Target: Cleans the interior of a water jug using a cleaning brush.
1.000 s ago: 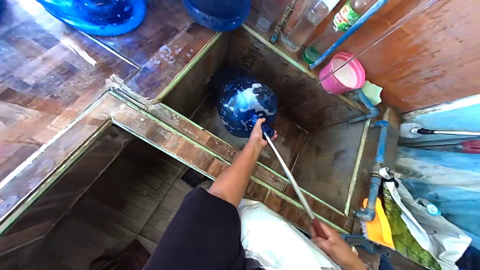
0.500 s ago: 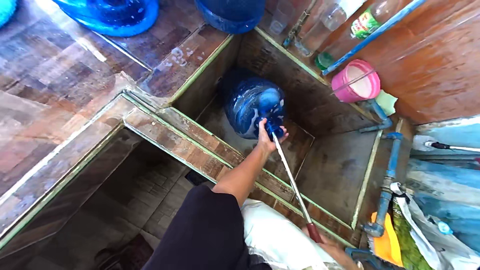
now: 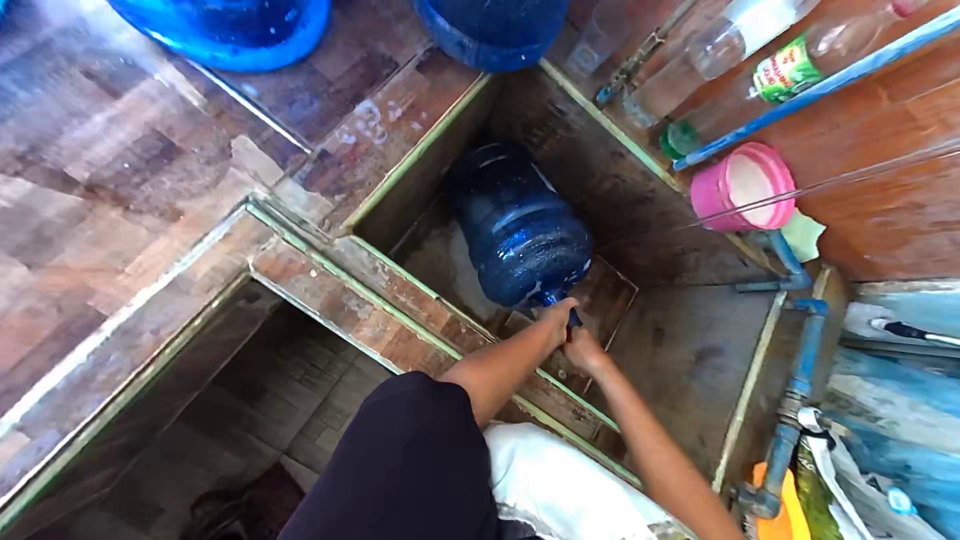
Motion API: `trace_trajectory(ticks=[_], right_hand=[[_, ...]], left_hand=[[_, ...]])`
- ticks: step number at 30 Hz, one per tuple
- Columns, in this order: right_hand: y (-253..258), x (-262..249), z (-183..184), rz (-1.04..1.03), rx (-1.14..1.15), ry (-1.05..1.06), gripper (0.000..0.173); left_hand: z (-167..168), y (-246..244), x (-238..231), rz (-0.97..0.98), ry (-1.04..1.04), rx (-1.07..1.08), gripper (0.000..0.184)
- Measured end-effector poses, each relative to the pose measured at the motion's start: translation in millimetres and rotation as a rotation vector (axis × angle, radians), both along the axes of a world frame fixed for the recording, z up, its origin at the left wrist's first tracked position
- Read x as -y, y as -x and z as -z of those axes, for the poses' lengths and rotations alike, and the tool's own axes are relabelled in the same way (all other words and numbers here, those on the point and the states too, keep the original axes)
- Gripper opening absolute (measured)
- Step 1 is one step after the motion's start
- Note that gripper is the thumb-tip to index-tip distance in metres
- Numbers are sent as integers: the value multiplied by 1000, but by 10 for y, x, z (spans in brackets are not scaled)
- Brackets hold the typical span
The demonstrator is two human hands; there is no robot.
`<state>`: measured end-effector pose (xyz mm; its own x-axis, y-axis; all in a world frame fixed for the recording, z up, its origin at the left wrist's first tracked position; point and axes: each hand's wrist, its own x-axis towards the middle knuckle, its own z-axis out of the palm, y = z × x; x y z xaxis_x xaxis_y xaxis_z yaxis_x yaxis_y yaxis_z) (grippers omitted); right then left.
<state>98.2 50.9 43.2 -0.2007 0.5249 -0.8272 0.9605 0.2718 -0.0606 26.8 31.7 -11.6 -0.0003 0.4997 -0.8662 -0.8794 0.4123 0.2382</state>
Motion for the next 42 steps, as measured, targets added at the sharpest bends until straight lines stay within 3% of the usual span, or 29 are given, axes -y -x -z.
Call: trace_trajectory(ticks=[2, 4, 7, 10, 11, 13, 15, 16, 17, 18, 20, 22, 24, 25, 26, 27, 28, 29, 30, 32, 33, 35, 37, 38, 39, 40, 41, 42], right_hand=[[-466, -254, -197, 191, -139, 249, 26], [-1244, -467, -573, 353, -164, 416, 14], [-2409, -397, -1109, 173, 54, 155, 22], [-2790, 196, -1214, 55, 124, -265, 39], [-2786, 440, -1122, 48, 52, -299, 40], [-2678, 873, -839, 191, -215, -172, 38], [-2615, 1127, -515, 504, -486, 176, 21], [-2509, 1167, -522, 666, -522, 387, 12], [-2429, 1105, -601, 659, -500, 421, 8], [-2395, 943, -711, 454, -434, 251, 7], [-2407, 606, -963, 59, -154, -240, 22], [-2354, 532, -1053, -158, -55, -546, 20], [-2081, 631, -1064, -26, -22, -291, 27], [-2046, 729, -989, 138, -171, -64, 23], [-2115, 899, -828, 370, -395, 226, 7], [-2211, 1076, -662, 644, -580, 563, 5], [-2289, 1172, -556, 787, -654, 761, 7], [-2284, 1171, -560, 741, -606, 648, 7], [-2263, 1074, -640, 522, -456, 336, 1], [-2221, 762, -810, 98, -40, -182, 27], [-2179, 707, -855, -11, 51, -310, 30], [-1949, 740, -901, 5, -2, -236, 30], [-1835, 902, -783, 360, -384, 196, 4], [-1799, 980, -700, 606, -536, 486, 10], [-1748, 988, -667, 705, -581, 607, 13], [-1699, 915, -702, 582, -517, 482, 11], [-1664, 778, -767, 314, -333, 198, 2], [-1607, 636, -835, 93, -88, -51, 20]], left_hand=[[-33, 67, 32, 19, 8, 16, 49], [-100, 126, 2, 51, -3, 45, 50], [-149, 179, -35, 53, -18, 67, 54], [-156, 81, -33, 29, 52, 41, 53], [-158, 40, -11, -28, 58, 34, 54], [-154, -7, 43, -138, 17, -8, 44], [-158, 72, 96, -231, -140, 4, 30], [-158, 108, 142, -281, -215, 22, 29], [-142, 127, 207, -340, -260, 60, 34], [-106, 141, 252, -377, -264, 74, 39], [-34, 107, 287, -309, -151, 14, 48], [-4, 17, 320, -206, -35, -48, 52], [-17, 44, 270, -231, -58, -58, 46], [-59, 80, 230, -288, -99, -38, 41], [-104, 106, 204, -359, -153, 0, 38], [-133, 105, 200, -428, -200, 43, 39], [-140, 84, 205, -480, -215, 76, 45], [-123, 83, 237, -490, -210, 75, 51], [-82, 94, 269, -452, -194, 39, 56], [22, 68, 302, -292, -121, -55, 59], [49, 42, 313, -251, -85, -80, 57], [-37, 23, 300, -261, -82, -95, 45], [-186, 8, 273, -356, -166, 7, 44], [-217, -13, 259, -412, -191, 62, 48], [-236, 5, 258, -457, -207, 95, 52], [-217, 49, 284, -458, -207, 90, 57], [-160, 74, 318, -402, -183, 54, 61], [-94, 72, 339, -315, -132, 11, 62]])
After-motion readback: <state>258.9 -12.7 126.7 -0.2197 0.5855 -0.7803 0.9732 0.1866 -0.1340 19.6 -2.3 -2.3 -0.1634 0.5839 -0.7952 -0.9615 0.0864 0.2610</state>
